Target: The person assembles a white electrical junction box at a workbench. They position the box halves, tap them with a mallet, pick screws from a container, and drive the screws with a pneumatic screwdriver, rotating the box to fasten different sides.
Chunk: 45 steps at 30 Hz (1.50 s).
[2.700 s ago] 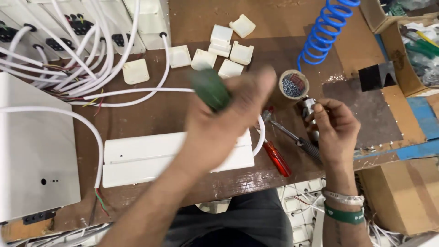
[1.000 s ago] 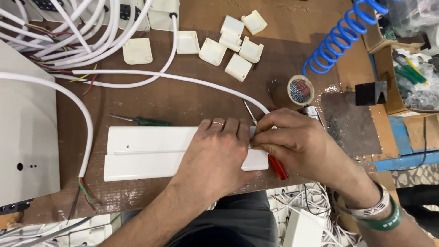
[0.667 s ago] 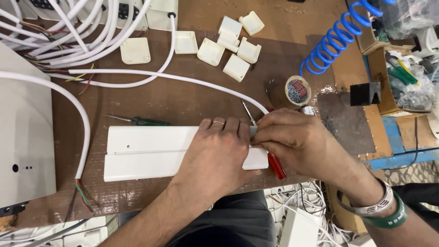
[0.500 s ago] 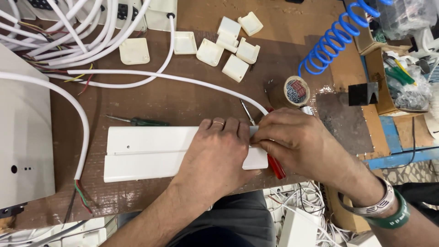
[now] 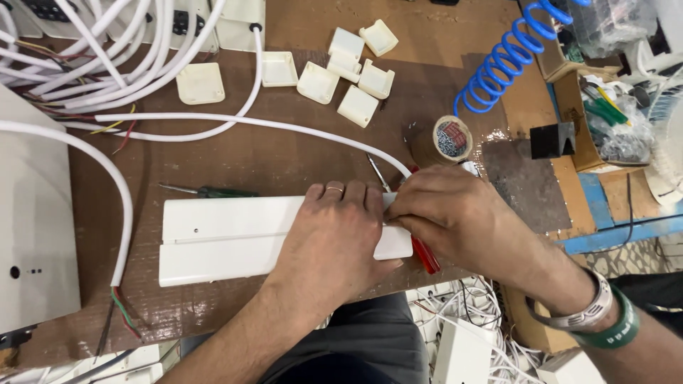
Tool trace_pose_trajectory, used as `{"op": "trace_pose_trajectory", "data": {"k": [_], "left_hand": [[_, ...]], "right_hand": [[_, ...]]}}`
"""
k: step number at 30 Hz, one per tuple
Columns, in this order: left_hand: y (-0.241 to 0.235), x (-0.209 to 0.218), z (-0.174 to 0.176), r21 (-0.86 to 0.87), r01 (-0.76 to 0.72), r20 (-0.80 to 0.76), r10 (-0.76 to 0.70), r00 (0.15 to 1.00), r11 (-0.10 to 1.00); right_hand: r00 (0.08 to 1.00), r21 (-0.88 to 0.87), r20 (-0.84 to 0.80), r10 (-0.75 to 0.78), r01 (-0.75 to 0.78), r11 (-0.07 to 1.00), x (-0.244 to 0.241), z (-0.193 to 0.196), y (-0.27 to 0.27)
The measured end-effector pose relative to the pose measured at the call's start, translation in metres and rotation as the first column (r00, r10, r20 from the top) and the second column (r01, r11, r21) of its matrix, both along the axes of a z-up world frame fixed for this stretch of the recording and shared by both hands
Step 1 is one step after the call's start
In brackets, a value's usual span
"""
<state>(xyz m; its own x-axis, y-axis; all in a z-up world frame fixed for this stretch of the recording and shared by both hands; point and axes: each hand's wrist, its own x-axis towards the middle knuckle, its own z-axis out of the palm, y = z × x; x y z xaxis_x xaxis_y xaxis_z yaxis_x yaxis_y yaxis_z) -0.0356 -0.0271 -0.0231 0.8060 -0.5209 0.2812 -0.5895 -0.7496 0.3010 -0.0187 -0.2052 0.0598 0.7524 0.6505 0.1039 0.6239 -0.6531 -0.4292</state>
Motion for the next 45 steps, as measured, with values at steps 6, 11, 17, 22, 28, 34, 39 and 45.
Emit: {"op": "trace_pose_trajectory", "data": {"k": [6, 11, 17, 22, 28, 34, 39, 45], "left_hand": [[-0.001, 0.000, -0.003, -0.054, 0.000, -0.001, -0.001, 1.000, 0.999], [-0.002, 0.000, -0.006, -0.019, -0.071, 0.029, 0.071, 0.997, 0.997], [0.000, 0.000, -0.003, 0.037, -0.060, 0.027, 0.059, 0.998, 0.998], [-0.001, 0.001, -0.003, 0.038, -0.051, -0.001, 0.051, 0.999, 0.998], [0.000, 0.001, -0.003, 0.011, -0.050, -0.027, 0.050, 0.998, 0.999], [0.002, 0.000, 0.001, -0.001, -0.064, -0.055, 0.064, 0.996, 0.998], [0.001, 0.001, -0.001, 0.022, -0.084, 0.011, 0.084, 0.996, 0.996], [0.003, 0.000, 0.000, 0.039, -0.091, 0.057, 0.089, 0.994, 0.995]], "right_hand": [[0.994, -0.037, 0.098, 0.054, -0.051, 0.998, -0.001, 0.000, 0.003], [0.996, 0.083, 0.061, -0.064, 0.059, 0.995, -0.011, -0.009, 0.006], [0.980, -0.046, 0.157, 0.123, -0.118, 0.992, -0.001, -0.005, -0.001], [0.990, -0.031, 0.128, 0.059, -0.055, 0.998, -0.003, -0.009, 0.002], [0.991, 0.055, 0.118, -0.061, 0.054, 0.997, -0.009, -0.017, 0.003], [0.993, 0.104, 0.084, -0.080, 0.071, 0.992, -0.009, -0.019, 0.002], [0.988, 0.164, 0.130, -0.088, 0.066, 0.984, -0.013, -0.029, 0.002], [0.958, 0.152, 0.164, -0.235, 0.211, 0.966, -0.021, -0.037, 0.006]]}}
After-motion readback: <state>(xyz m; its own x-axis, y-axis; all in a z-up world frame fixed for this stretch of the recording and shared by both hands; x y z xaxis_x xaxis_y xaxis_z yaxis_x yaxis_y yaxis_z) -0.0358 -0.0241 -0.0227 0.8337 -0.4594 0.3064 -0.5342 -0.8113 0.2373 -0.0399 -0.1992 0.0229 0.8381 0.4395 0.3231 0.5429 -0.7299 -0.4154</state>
